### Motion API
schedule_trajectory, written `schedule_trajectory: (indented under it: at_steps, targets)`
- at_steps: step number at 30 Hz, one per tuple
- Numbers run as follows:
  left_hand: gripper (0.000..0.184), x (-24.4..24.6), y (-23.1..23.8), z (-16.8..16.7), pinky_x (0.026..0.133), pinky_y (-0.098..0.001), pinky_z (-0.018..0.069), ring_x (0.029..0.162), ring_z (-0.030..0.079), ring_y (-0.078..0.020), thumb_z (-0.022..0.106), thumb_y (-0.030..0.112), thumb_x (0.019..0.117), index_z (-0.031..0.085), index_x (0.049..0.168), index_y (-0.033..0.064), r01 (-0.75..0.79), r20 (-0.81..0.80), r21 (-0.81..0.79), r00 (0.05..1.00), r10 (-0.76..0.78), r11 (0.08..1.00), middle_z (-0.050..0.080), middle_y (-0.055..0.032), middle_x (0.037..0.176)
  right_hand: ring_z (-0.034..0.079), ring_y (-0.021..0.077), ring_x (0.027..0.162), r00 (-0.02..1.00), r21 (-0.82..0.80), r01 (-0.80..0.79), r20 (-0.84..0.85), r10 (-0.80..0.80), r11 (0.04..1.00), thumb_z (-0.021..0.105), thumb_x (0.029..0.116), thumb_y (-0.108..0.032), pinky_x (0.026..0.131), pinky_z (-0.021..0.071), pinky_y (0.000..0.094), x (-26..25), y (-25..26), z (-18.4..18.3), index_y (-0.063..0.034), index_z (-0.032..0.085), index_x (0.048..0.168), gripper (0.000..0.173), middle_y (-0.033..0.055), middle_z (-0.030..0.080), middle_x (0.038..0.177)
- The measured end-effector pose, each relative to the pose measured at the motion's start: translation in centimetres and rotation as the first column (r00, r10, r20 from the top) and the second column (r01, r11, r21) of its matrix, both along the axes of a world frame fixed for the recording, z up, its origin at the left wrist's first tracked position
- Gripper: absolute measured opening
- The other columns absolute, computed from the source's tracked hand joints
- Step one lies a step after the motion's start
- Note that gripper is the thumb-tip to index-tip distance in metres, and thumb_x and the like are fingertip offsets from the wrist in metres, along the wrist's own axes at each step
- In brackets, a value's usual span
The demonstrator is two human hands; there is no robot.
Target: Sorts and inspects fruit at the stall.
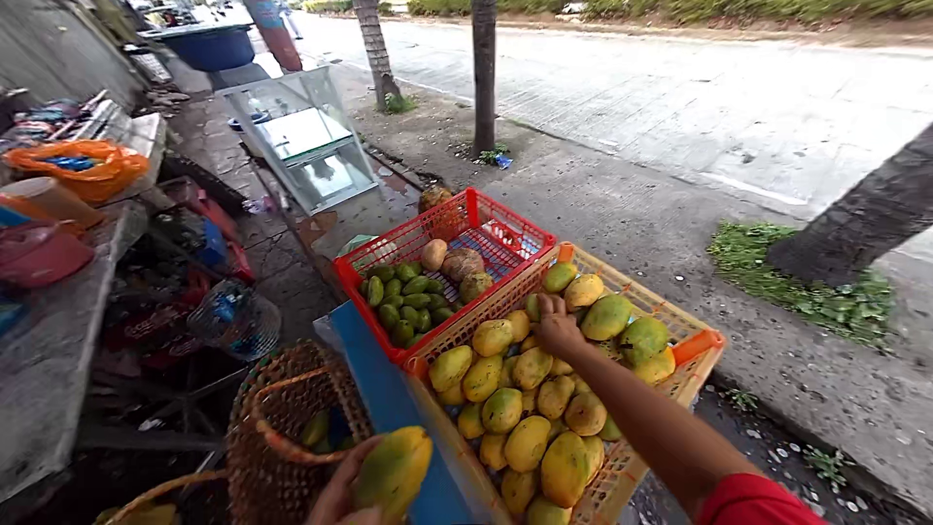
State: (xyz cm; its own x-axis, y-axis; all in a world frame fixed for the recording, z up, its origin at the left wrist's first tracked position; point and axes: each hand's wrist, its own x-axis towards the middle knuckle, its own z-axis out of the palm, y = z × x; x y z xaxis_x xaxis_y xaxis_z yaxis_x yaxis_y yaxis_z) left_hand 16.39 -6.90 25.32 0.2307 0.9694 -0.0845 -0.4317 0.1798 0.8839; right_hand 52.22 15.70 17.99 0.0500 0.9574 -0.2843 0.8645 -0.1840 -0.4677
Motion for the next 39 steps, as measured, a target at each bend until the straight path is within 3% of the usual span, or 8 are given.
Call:
schedule_trajectory:
  at_steps: [6,9,12,17,20,23,28,39]
  targets:
    - [0.073,2.0,1.2,0.4,0.078,-0.0389,0.0615,0.097,0.071,-0.0259,0.084,0.018,0.0768,0.051,0.139,-0.0007,-0.144,-0.091,-0.096,0.987,0.135,0.985,0.067,-0.0177,0.122,0.053,0.0537,0.124,0.966,0.226,-0.188,-0.135,0.221,0.956,0.077,0.0921,-0.022,0.100,0.0454,0.0700,0.2,-3.4,5.7,-0.0009,0.056,0.141,0.057,0.0291,0.047,0.149]
    - [0.070,2.7,2.0,1.0,0.070,-0.0358,0.0622,0.087,0.072,-0.0231,0.087,0.021,0.0728,0.051,0.129,-0.0014,-0.160,-0.197,-0.117,0.971,0.135,0.980,0.069,-0.0152,0.111,0.063,0.0313,0.122,0.760,0.310,-0.442,-0.370,0.535,0.842,0.078,0.0910,-0.031,0.102,0.0533,0.0515,-2.0,-8.2,10.4,-0.0049,0.057,0.142,0.061,0.0174,0.061,0.137]
    - [0.069,5.5,3.2,2.6,0.068,-0.0338,0.0626,0.085,0.072,-0.0203,0.085,0.026,0.0752,0.051,0.128,-0.0022,-0.100,-0.341,-0.038,0.937,0.081,0.994,0.070,-0.0115,0.109,0.053,0.0303,0.136,0.523,0.464,-0.597,-0.394,0.756,0.655,0.086,0.0816,-0.031,0.109,0.0496,0.0460,-6.2,-13.5,12.1,-0.0059,0.042,0.155,0.089,0.0183,0.048,0.153]
    - [0.088,7.3,3.6,4.5,0.094,-0.0515,0.0600,0.118,0.067,-0.0344,0.078,0.034,0.0891,0.028,0.150,-0.0055,0.065,-0.223,0.166,0.975,-0.027,0.984,0.052,-0.0184,0.148,0.066,0.0212,0.114,0.687,0.486,-0.347,-0.450,0.571,0.802,0.082,0.0846,-0.030,0.100,0.0557,0.0408,-5.0,-12.4,10.2,-0.0069,0.050,0.147,0.073,0.0147,0.065,0.129]
    - [0.075,3.7,2.6,3.7,0.095,-0.0525,0.0591,0.116,0.067,-0.0369,0.074,0.038,0.0918,0.039,0.147,0.0003,-0.057,-0.198,0.116,0.977,0.080,0.992,0.061,-0.0184,0.140,0.069,0.0317,0.105,0.906,0.326,-0.149,-0.334,0.261,0.934,0.082,0.0857,-0.036,0.093,0.0570,0.0543,-0.2,-9.0,7.5,-0.0034,0.052,0.140,0.070,0.0184,0.067,0.119]
    - [0.049,-1.5,-0.5,2.6,0.094,-0.0501,0.0594,0.111,0.070,-0.0328,0.059,0.028,0.1018,0.045,0.143,0.0050,-0.158,-0.271,0.025,0.949,0.158,0.987,0.068,-0.0140,0.130,0.052,0.0490,0.126,0.990,0.140,-0.042,-0.127,0.060,0.989,0.084,0.0830,-0.036,0.099,0.0412,0.0721,3.4,-7.1,4.6,-0.0002,0.052,0.140,0.075,0.0259,0.059,0.132]
    - [0.034,-8.6,-7.4,-0.1,0.089,-0.0449,0.0610,0.106,0.072,-0.0264,0.034,0.010,0.1069,0.044,0.139,0.0083,-0.373,-0.405,-0.121,0.865,0.297,0.920,0.069,-0.0077,0.127,0.058,0.0473,0.120,0.988,0.003,-0.108,0.109,0.107,0.994,0.083,0.0857,-0.036,0.097,0.0508,0.0632,4.6,-6.6,2.1,0.0038,0.054,0.138,0.071,0.0295,0.052,0.135]
    - [0.033,-12.6,-10.9,-0.4,0.081,-0.0406,0.0622,0.093,0.073,-0.0269,0.042,0.010,0.1049,0.053,0.135,0.0004,-0.696,-0.477,-0.185,0.681,0.556,0.694,0.070,-0.0167,0.117,0.042,0.0683,0.126,0.885,0.148,-0.365,0.362,0.293,0.919,0.087,0.0813,-0.020,0.092,0.0431,0.0795,4.3,-6.1,0.8,0.0191,0.055,0.124,0.066,0.0446,0.049,0.132]
